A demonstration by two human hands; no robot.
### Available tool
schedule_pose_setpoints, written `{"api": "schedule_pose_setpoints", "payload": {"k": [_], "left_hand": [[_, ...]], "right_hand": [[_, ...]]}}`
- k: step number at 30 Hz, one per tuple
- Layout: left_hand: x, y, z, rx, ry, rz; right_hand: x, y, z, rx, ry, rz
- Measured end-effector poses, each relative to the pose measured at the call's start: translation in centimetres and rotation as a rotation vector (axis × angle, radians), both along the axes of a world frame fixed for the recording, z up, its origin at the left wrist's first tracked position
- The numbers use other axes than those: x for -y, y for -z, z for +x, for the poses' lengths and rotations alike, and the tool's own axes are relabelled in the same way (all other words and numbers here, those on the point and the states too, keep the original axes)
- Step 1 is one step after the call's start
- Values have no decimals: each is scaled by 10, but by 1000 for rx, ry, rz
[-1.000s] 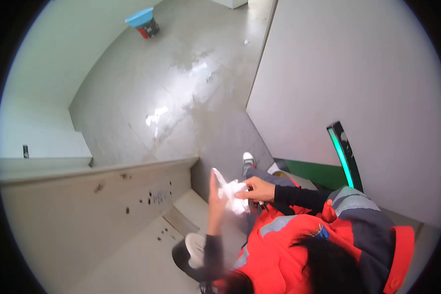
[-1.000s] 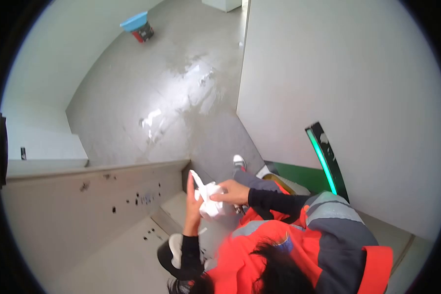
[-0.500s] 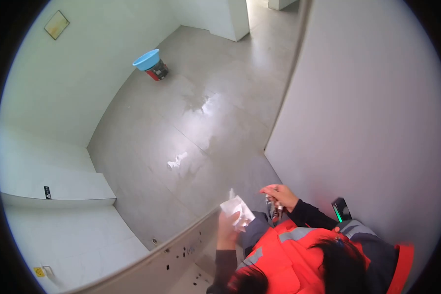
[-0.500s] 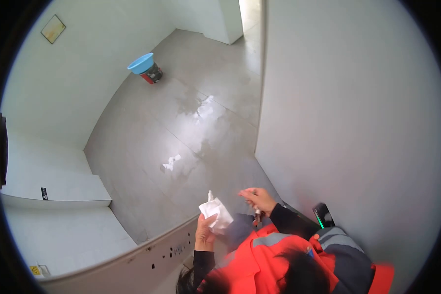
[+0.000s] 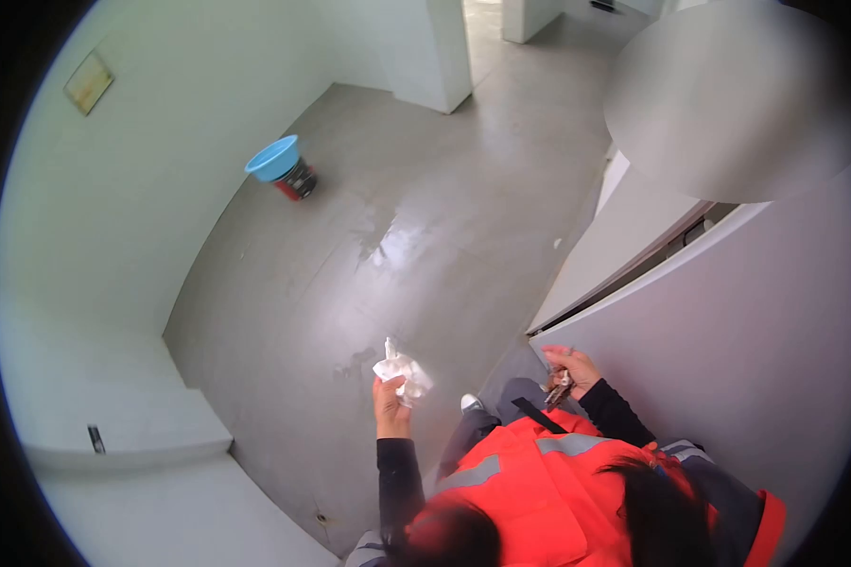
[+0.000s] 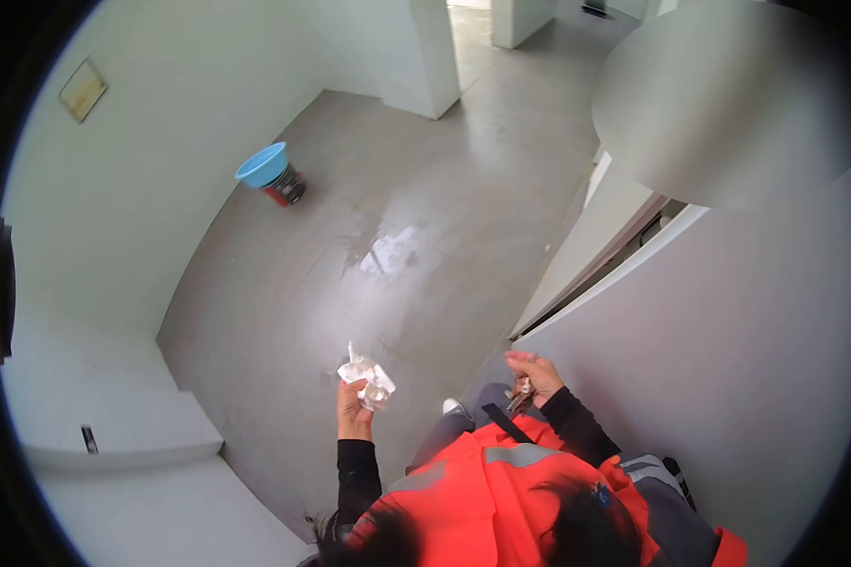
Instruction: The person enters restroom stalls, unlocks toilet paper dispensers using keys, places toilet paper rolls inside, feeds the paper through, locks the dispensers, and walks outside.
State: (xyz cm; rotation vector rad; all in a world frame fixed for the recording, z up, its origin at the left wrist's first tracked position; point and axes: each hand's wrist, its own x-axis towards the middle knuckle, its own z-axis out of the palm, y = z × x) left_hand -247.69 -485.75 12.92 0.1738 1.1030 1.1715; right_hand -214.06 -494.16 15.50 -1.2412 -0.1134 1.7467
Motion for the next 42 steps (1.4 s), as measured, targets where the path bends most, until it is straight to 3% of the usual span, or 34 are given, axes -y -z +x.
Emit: {"api": "schedule_pose_setpoints", "payload": {"k": [3, 6, 8, 9, 11, 12, 15, 16, 17, 18, 19, 20, 21, 23, 24, 25, 27, 28, 29, 31, 33, 35, 37, 39, 42], "left_hand": [[-61, -5, -5, -92, 87, 6], [-109, 21, -12, -229, 106, 74], [-133, 50, -19, -485, 141, 85], [-142, 45, -18, -495, 78, 72], [-173, 28, -13, -328, 201, 5], [-195, 44, -14, -335, 151, 19], [-222, 120, -34, -346, -8, -77], [-225, 213, -59, -492, -44, -246], [-212, 240, -67, -600, -51, -405], [-178, 278, -81, -889, 38, -471], [-135, 390, -132, -1151, 127, -652], [-149, 333, -113, -1302, 182, -846], [-151, 318, -106, -1282, 193, -879], [-197, 300, -96, -777, -484, -713], [-238, 257, -82, -712, -515, -643], [-248, 261, -73, -716, -526, -636], [-297, 268, -91, -1014, -162, -881], [-296, 321, -123, -1197, -3, -545], [-327, 349, -148, -1150, 163, -607], [-431, 337, -164, -1687, 991, -14], [-535, 322, -152, -1525, 1115, 260], [-661, 278, -77, -486, 273, -467], [-768, 235, -12, -550, 466, -432], [-866, 254, 2, -542, 580, -327], [-985, 241, 94, -634, 672, -133]], "right_hand": [[-50, -3, -15, 0, 44, -15], [-92, 1, -14, -43, 45, -8], [-131, 30, -5, -94, 64, 22], [-151, 49, 5, -129, 94, 28], [-203, 85, 27, -111, 150, -21], [-233, 127, 52, -80, 169, -50], [-313, 197, 94, 17, 213, -127], [-374, 198, 101, 6, 229, -121], [-387, 180, 100, -13, 273, -142], [-392, 179, 103, -17, 263, -143], [-412, 170, 101, 23, 292, -176], [-427, 166, 106, 70, 320, -219], [-440, 175, 117, 89, 304, -246], [-498, 218, 153, 0, 322, -199], [-527, 224, 161, 44, 249, -155], [-539, 232, 177, 35, 243, -149], [-584, 228, 181, 30, 150, 3], [-607, 201, 162, 24, 228, -65], [-629, 174, 151, 22, 329, -119], [-638, 225, 186, -135, 359, -114], [-647, 199, 173, 34, 576, -167], [-634, 239, 208, 49, 685, -154], [-619, 256, 234, 63, 748, -143], [-612, 263, 221, 186, 751, -346], [-596, 289, 247, 137, 856, -387]]}}
